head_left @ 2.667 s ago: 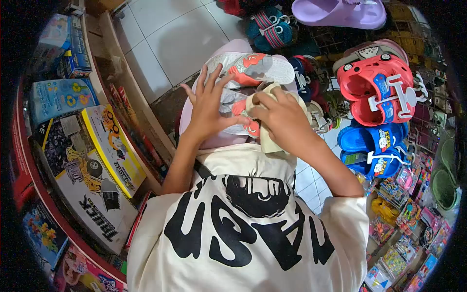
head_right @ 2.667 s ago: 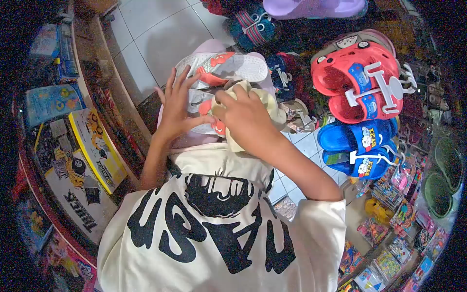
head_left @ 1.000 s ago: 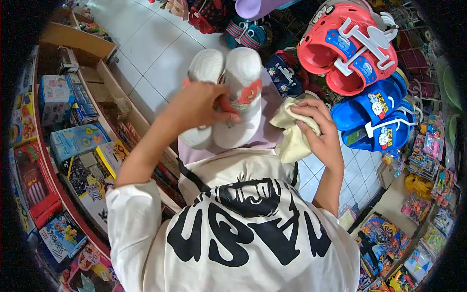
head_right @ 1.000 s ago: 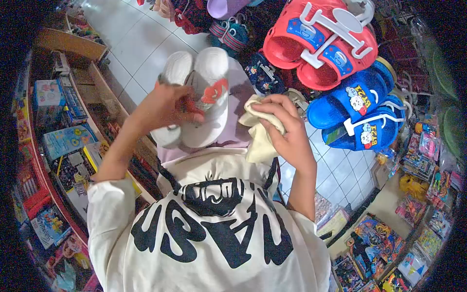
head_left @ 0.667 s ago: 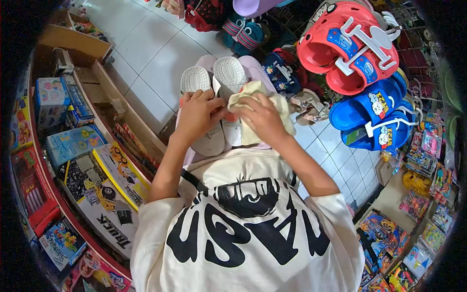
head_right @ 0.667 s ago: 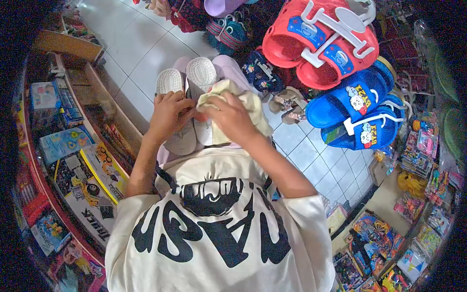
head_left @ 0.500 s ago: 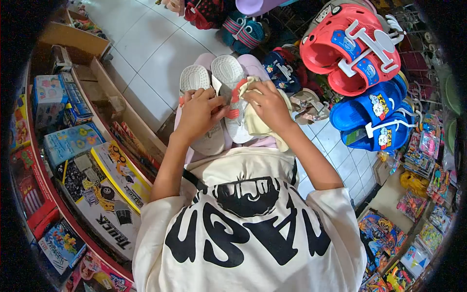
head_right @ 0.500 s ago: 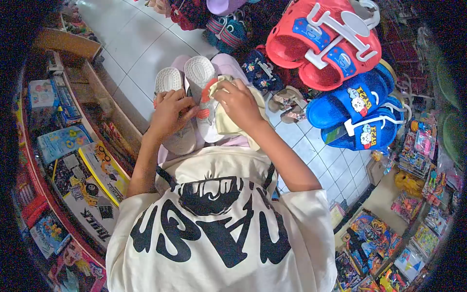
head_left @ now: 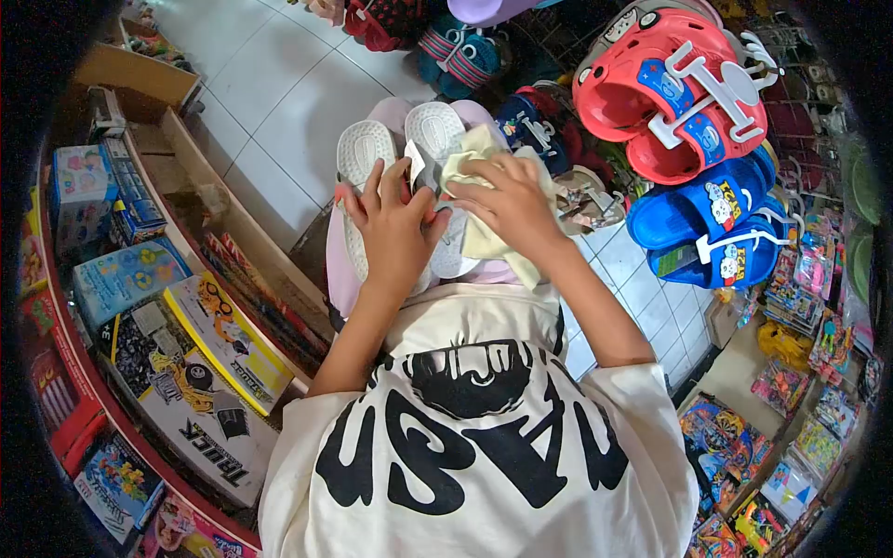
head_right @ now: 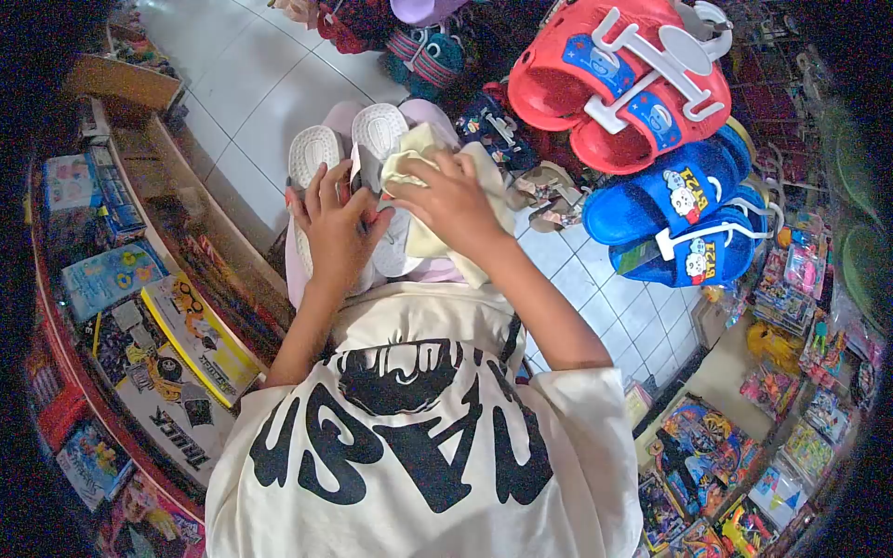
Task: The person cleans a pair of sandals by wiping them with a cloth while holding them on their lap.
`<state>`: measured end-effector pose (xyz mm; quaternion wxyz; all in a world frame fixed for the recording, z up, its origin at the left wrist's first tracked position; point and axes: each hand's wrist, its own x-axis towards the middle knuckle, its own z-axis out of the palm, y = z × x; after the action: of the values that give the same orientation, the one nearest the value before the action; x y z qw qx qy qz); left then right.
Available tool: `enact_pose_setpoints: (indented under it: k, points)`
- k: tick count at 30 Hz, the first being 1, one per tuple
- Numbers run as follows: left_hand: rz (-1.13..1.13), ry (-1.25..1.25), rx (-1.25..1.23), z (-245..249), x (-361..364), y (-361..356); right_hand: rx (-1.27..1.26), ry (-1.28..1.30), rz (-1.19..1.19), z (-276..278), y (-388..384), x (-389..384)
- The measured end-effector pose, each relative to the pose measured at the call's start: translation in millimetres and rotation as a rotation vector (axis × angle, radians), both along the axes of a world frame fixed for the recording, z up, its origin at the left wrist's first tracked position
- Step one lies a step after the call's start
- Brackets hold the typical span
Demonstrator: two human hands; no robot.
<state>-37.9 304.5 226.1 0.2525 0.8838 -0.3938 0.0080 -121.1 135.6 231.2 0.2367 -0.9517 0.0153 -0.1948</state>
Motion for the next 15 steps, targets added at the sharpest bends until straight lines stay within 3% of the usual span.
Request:
enact_pose_setpoints:
  k: [2, 9, 15]
  points:
    - [0.008, -0.002, 0.010, -4, -2, -3, -0.072, 0.013, 0.003, -20, 2, 10]
    - [0.107, 0.149, -0.136, -8, -2, -7, 0.225, 0.061, -0.078, -15, -2, 33]
    - [0.084, 0.184, -0.170, -11, -2, -8, -0.225, 0.134, -0.100, -12, 28, 1]
